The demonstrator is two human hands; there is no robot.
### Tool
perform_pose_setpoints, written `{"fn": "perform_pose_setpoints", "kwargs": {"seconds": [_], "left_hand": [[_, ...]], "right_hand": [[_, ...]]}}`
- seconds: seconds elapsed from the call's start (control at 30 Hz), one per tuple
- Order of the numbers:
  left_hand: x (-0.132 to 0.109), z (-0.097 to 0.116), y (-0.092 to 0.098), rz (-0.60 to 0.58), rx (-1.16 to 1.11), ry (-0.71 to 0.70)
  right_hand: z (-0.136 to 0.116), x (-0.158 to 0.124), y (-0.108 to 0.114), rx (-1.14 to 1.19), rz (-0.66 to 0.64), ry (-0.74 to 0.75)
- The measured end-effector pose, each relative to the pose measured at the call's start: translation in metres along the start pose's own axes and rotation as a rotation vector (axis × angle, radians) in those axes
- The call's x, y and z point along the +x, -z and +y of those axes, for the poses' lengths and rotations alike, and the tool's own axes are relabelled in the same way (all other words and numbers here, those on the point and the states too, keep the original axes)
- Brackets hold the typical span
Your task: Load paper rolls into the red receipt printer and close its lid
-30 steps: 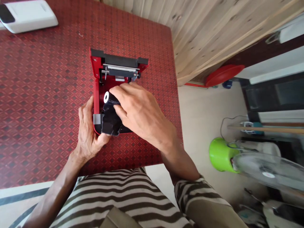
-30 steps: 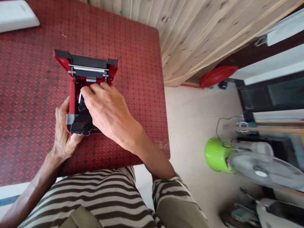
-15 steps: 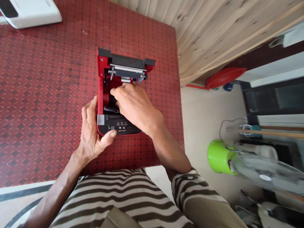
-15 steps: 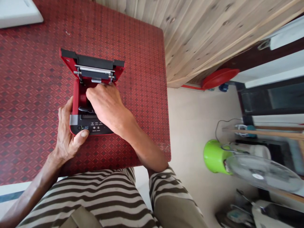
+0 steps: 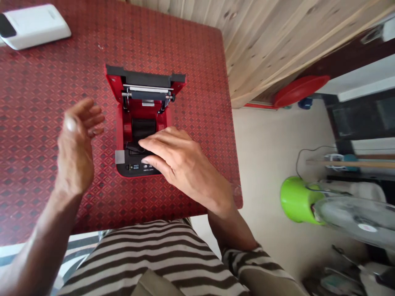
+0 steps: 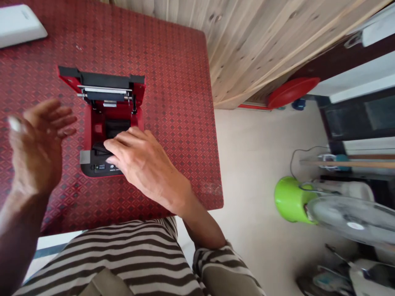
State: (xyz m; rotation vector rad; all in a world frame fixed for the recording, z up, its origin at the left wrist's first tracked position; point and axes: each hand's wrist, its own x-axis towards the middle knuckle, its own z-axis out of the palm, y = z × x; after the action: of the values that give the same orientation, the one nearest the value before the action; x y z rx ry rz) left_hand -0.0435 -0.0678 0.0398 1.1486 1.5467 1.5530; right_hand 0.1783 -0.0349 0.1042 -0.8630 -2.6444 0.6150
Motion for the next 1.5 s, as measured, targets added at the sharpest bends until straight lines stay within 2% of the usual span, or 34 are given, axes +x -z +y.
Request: {"fn": "perform_pose_setpoints", "kwargs": {"seconds": [0.07,0.17,0.27,0.37,0.47,0.63,0.7,0.97,1.23,1.4,1.5], "left_hand": [[0.035,0.015,-0.01,0.075,-0.199,0.111],[0.079,0.033,-0.026,0.087,-0.224,0.189],[0.097,0.037,-0.038,0.051,-0.261,0.318],[0.088,0.037,-0.041,-0.038,-0.369,0.366],[0.064,0.04,-0.036,-0.103,-0.434,0.367],[0.025,0.039,-0.019,-0.264,-0.313,0.384],[0.015,0.033,-0.013,-0.264,-0.254,0.375],[0.0,0.011,-0.005,-0.257,-0.05,0.211],[-0.003,0.006,-0.004,-0.298,-0.022,0.138],[-0.003,0.003,-0.003,-0.342,0.007,0.073],[-0.003,0.001,-0.004,-0.329,-0.008,0.068]], "right_hand": [[0.001,-0.004,-0.008,-0.01,0.049,0.006],[0.005,-0.005,-0.016,0.016,0.114,0.02],[0.008,-0.004,-0.019,0.053,0.162,0.027],[0.008,-0.006,-0.021,0.02,0.238,0.028],[0.004,-0.012,-0.027,-0.078,0.374,0.024],[-0.001,-0.025,-0.045,-0.24,0.543,0.06],[-0.003,-0.027,-0.05,-0.261,0.579,0.063],[-0.006,-0.026,-0.05,-0.265,0.568,-0.013],[-0.005,-0.025,-0.054,-0.231,0.617,-0.016],[-0.007,-0.024,-0.053,-0.241,0.57,-0.059],[-0.007,-0.024,-0.054,-0.223,0.555,-0.069]]}}
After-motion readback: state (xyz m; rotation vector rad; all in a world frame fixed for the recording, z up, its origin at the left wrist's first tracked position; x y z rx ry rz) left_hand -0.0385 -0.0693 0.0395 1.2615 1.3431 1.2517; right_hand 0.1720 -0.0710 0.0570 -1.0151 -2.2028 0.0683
